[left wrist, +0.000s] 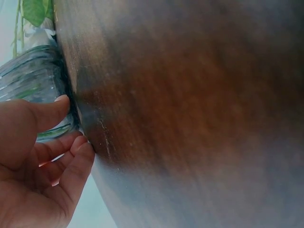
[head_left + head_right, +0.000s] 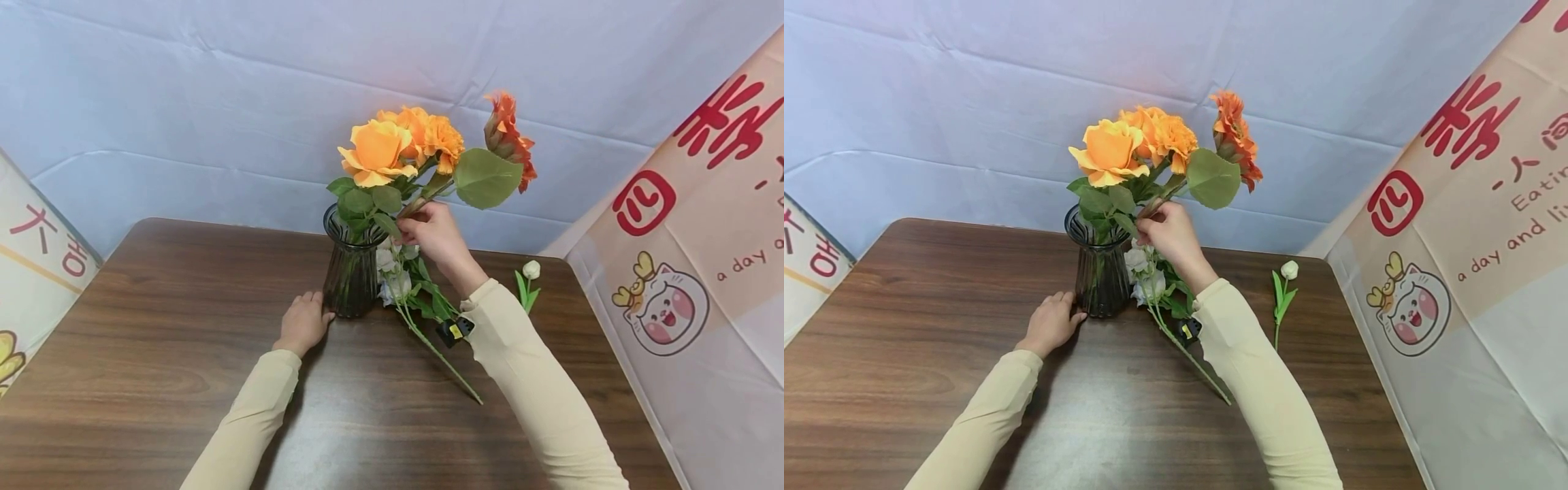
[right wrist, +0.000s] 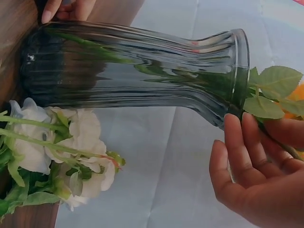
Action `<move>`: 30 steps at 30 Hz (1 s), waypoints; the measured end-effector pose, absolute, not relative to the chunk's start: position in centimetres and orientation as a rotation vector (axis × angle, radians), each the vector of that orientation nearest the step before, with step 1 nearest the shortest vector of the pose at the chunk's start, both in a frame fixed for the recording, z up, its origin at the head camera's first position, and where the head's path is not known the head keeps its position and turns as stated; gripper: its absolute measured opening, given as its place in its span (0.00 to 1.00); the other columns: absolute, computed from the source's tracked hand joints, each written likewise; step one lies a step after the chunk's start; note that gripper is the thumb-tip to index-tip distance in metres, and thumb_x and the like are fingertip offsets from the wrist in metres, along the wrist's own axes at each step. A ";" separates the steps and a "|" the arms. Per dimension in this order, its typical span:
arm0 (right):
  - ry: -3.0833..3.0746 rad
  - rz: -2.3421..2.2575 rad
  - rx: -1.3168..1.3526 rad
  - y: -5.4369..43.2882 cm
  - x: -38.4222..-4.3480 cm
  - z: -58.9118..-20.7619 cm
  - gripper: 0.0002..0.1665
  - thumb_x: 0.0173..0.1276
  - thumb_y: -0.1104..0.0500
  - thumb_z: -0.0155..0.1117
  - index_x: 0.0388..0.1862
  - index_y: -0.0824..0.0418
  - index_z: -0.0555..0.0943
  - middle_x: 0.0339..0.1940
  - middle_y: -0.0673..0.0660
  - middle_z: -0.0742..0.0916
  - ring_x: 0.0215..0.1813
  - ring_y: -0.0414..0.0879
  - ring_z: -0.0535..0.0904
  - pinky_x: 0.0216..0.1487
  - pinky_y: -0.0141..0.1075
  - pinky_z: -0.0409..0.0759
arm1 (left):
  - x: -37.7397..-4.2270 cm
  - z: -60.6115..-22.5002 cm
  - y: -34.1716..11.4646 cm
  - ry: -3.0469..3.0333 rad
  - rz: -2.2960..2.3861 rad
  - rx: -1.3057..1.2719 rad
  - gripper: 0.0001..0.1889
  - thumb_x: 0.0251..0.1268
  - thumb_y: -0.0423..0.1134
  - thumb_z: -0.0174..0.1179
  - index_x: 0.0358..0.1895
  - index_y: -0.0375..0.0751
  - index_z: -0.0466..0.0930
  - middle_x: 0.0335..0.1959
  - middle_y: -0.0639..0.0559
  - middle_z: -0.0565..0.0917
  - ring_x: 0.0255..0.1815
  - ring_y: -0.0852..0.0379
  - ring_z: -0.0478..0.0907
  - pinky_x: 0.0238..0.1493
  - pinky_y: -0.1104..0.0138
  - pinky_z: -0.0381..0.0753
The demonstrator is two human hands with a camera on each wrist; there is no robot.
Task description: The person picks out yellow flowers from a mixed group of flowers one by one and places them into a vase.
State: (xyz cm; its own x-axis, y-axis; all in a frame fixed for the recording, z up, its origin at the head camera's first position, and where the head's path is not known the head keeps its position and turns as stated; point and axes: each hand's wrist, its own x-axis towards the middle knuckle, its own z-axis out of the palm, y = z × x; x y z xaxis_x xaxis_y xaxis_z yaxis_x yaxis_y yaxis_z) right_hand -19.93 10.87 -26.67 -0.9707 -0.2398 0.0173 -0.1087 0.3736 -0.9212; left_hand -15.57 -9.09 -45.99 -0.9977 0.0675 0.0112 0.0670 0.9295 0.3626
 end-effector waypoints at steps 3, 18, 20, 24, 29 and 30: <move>2.537 -1.581 -0.328 10.7 -20.0 -26.9 0.13 0.66 0.68 0.50 0.46 0.71 0.78 0.35 0.66 0.84 0.37 0.57 0.82 0.33 0.34 0.79 | -15.6 -46.0 -9.1 3.078 0.580 0.101 0.25 0.62 0.45 0.58 0.55 0.28 0.69 0.51 0.36 0.74 0.51 0.39 0.70 0.52 0.53 0.72; 2.485 -1.511 -0.313 11.0 -20.3 -27.3 0.14 0.70 0.65 0.48 0.48 0.73 0.75 0.36 0.68 0.83 0.37 0.54 0.83 0.39 0.38 0.81 | -15.7 -46.0 -9.1 3.051 0.570 0.092 0.25 0.63 0.45 0.56 0.55 0.28 0.68 0.51 0.36 0.73 0.53 0.39 0.69 0.53 0.53 0.70; 2.483 -1.507 -0.312 11.0 -20.2 -27.2 0.14 0.70 0.64 0.48 0.49 0.72 0.75 0.35 0.67 0.84 0.37 0.55 0.83 0.39 0.38 0.81 | -15.7 -46.0 -9.1 3.055 0.566 0.098 0.24 0.63 0.45 0.56 0.55 0.28 0.69 0.51 0.35 0.73 0.53 0.39 0.69 0.54 0.53 0.70; 2.473 -1.501 -0.314 11.0 -20.0 -27.1 0.15 0.70 0.64 0.48 0.50 0.71 0.75 0.34 0.67 0.84 0.34 0.53 0.83 0.39 0.39 0.81 | -15.7 -45.9 -9.2 3.057 0.566 0.104 0.25 0.63 0.45 0.57 0.54 0.28 0.69 0.51 0.35 0.73 0.52 0.39 0.69 0.54 0.53 0.70; 2.462 -1.510 -0.321 11.1 -19.9 -27.1 0.15 0.71 0.64 0.47 0.51 0.70 0.75 0.32 0.67 0.84 0.31 0.49 0.83 0.40 0.42 0.81 | -15.6 -45.8 -9.2 3.059 0.584 0.104 0.24 0.63 0.45 0.57 0.54 0.27 0.69 0.51 0.35 0.74 0.52 0.39 0.69 0.54 0.54 0.70; 2.461 -1.513 -0.326 11.1 -19.9 -27.1 0.15 0.71 0.64 0.47 0.52 0.70 0.75 0.32 0.67 0.84 0.30 0.49 0.83 0.39 0.42 0.81 | -15.6 -45.8 -9.2 3.059 0.582 0.107 0.24 0.63 0.45 0.57 0.53 0.27 0.69 0.50 0.35 0.74 0.52 0.39 0.69 0.54 0.53 0.70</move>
State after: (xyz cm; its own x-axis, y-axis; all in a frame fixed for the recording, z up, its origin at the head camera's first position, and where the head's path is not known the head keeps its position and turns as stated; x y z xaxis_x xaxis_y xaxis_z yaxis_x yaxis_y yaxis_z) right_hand -19.86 11.10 -27.13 -0.9480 -0.3077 -0.0815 -0.0663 0.4411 -0.8950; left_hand -15.62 -9.24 -45.77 -0.9973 0.0722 -0.0122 0.0627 0.9279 0.3674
